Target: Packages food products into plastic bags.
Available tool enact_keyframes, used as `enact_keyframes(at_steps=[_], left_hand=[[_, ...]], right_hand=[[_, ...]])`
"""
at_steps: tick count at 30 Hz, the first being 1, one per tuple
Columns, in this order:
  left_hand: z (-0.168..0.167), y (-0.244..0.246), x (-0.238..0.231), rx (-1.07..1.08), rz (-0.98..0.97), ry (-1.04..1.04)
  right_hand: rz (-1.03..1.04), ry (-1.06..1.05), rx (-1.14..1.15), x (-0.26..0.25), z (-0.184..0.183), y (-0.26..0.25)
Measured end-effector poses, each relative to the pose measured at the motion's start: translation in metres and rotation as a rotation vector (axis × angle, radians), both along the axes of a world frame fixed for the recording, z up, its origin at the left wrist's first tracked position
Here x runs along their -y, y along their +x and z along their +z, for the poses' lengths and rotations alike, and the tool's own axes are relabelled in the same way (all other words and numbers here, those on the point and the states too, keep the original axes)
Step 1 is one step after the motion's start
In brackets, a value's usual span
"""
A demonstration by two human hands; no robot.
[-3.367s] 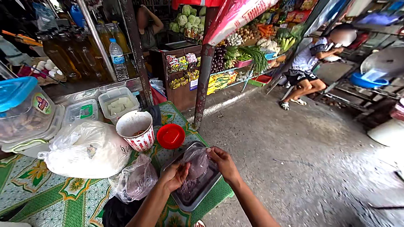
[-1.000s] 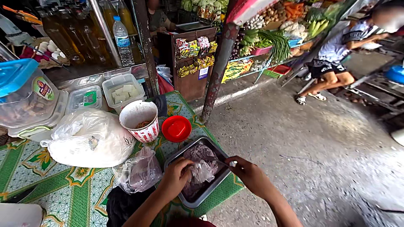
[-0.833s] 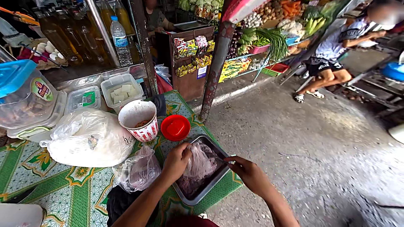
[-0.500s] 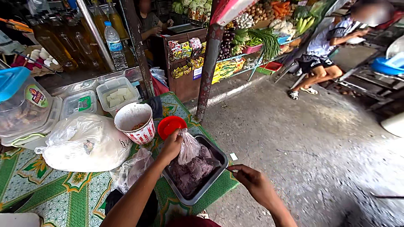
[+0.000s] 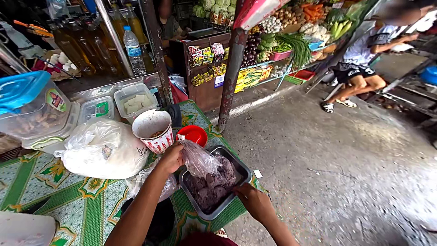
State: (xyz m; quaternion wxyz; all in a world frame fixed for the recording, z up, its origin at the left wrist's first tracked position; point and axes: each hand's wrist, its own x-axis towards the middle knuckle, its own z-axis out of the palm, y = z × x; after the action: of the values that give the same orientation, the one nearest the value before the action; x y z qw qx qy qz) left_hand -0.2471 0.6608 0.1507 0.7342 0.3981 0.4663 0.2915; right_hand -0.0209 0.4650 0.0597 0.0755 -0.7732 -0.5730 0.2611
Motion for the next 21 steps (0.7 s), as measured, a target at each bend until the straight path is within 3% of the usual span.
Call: enact_keyframes(at_steps=[4, 8, 12, 17, 21], left_hand=[[-0.003, -0.004, 0.003, 0.067, 0.104, -0.071], [-0.006, 0.001, 0.009, 0.081, 0.174, -0.143], [-0.005, 0.022, 0.041, -0.058, 0.025, 0.083], [-0.007, 0.038, 0.08, -0.25, -0.236, 0.634], [-0.013, 0.021, 0.089, -0.235, -0.198, 0.811]], right_hand=[[-0.041, 0.438, -0.015, 0.007, -0.003, 0.012], [-0.014, 0.756, -0.022, -0.012, 0.025, 0.002], [0.092, 0.603, -0.057, -0.033, 0.061, -0.026], [0.094, 0.467, -0.105, -0.053, 0.051, -0.047], [0.03, 0.505, -0.112, -0.056, 0.048, -0.046]])
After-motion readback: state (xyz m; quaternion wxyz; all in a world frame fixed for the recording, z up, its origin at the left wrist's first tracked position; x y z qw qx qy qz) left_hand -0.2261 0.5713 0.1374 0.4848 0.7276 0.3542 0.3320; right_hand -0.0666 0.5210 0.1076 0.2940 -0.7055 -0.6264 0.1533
